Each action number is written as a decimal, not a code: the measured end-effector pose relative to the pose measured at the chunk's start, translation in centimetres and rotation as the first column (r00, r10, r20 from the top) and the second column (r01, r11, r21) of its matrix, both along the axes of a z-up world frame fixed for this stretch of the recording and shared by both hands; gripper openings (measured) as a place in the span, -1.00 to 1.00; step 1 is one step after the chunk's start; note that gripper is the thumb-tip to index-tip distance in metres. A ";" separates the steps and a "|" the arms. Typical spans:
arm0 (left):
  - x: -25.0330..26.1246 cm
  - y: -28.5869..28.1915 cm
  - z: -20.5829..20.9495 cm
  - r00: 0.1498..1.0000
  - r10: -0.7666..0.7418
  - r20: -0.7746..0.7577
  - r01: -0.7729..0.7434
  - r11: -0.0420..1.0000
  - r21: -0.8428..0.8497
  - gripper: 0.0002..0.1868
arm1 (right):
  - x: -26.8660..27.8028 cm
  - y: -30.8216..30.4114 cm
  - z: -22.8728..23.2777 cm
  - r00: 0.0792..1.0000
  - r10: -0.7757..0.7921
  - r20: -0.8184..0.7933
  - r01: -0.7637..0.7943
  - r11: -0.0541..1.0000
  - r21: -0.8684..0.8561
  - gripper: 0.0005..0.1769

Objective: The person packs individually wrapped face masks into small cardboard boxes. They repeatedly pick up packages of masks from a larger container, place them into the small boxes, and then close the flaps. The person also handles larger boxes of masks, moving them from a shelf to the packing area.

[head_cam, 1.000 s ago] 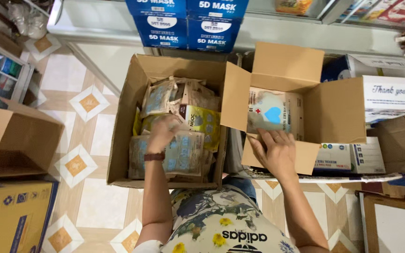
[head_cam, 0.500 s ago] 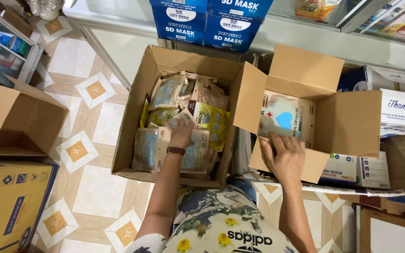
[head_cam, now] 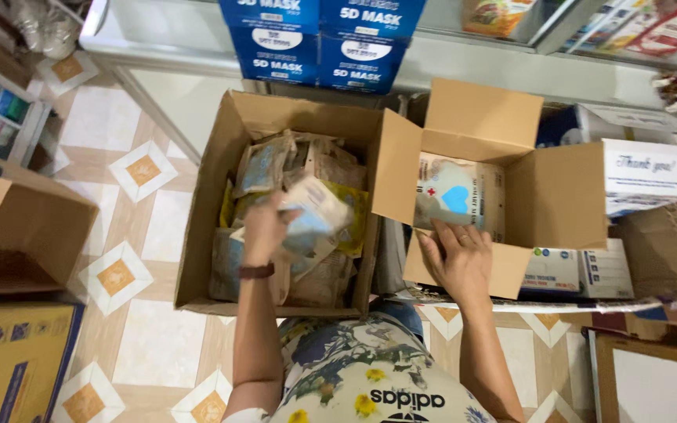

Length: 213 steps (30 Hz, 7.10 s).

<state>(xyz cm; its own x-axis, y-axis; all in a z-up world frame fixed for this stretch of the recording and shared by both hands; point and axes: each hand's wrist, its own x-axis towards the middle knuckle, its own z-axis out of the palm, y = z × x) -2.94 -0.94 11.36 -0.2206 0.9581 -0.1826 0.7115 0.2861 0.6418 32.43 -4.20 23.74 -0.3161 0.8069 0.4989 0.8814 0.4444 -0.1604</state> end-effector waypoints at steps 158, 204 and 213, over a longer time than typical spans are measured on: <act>16.9 -2.9 9.0 0.168 -0.386 0.907 -0.448 0.790 0.419 -0.64 | 3.5 1.3 -2.2 0.023 -0.213 -0.977 -0.437 0.877 -0.201 -0.65; 15.2 -1.8 7.9 0.658 -0.470 0.588 -0.173 0.665 0.726 -0.85 | 8.5 7.1 -1.3 0.982 0.076 0.174 0.013 0.886 -0.463 -0.43; 3.2 1.7 3.1 0.830 -0.060 0.554 -0.325 0.755 0.569 -0.83 | 2.8 1.4 0.8 0.948 -0.050 -0.315 -0.044 0.957 -0.286 -0.64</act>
<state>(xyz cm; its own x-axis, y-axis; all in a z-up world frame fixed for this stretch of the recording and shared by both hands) 0.26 0.74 14.46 -0.4119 0.8561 0.3122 0.2073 -0.2456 0.9469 35.18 -2.77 24.54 -0.1778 0.9305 0.3203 0.7649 0.3354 -0.5499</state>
